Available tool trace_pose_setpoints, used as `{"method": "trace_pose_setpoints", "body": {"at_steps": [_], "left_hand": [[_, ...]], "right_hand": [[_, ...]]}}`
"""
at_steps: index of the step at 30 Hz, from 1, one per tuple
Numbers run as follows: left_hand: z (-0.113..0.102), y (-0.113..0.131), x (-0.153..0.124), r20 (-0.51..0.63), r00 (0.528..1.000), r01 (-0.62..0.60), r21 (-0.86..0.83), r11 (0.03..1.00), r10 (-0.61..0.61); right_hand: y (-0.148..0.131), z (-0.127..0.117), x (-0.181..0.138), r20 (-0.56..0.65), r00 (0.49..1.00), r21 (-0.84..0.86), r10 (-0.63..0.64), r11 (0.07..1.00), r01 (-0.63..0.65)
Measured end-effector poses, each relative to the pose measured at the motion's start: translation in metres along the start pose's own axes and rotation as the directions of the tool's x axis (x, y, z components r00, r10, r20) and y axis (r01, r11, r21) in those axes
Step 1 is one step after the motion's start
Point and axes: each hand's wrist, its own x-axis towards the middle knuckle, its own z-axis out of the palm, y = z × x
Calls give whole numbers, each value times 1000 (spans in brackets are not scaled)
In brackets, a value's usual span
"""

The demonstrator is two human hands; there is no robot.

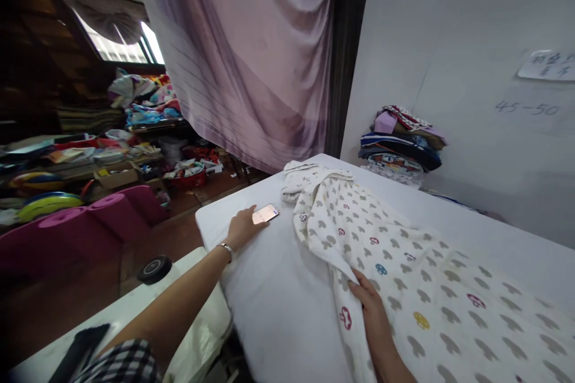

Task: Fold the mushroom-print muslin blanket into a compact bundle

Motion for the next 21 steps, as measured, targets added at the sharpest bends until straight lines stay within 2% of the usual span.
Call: {"method": "trace_pose_setpoints", "body": {"at_steps": [3,5,7,10,12,14,17,21], "left_hand": [[-10,-9,10,-80,996,49,42,998,-46],[-14,5,15,-144,989,-40,3,999,40],[-15,36,19,-155,965,-226,-78,971,212],[-12,97,28,-77,881,-473,-136,870,467],[-8,131,36,-27,830,-555,-130,822,556],[-4,151,46,24,799,-594,-112,796,600],[1,157,59,107,766,-631,-69,773,634],[1,147,70,211,713,-682,-9,731,668]], "right_hand": [[-2,9,-7,70,997,3,25,1000,-25],[-2,15,-12,83,996,-2,18,1000,-18],[-1,19,-17,91,996,-14,-17,1000,19],[1,19,-20,152,986,-84,-69,993,82],[3,17,-19,188,978,-147,-94,982,123],[5,15,-17,209,971,-182,-114,971,153],[8,13,-13,236,964,-201,-125,964,174],[11,13,-12,243,963,-214,-112,962,166]]}}
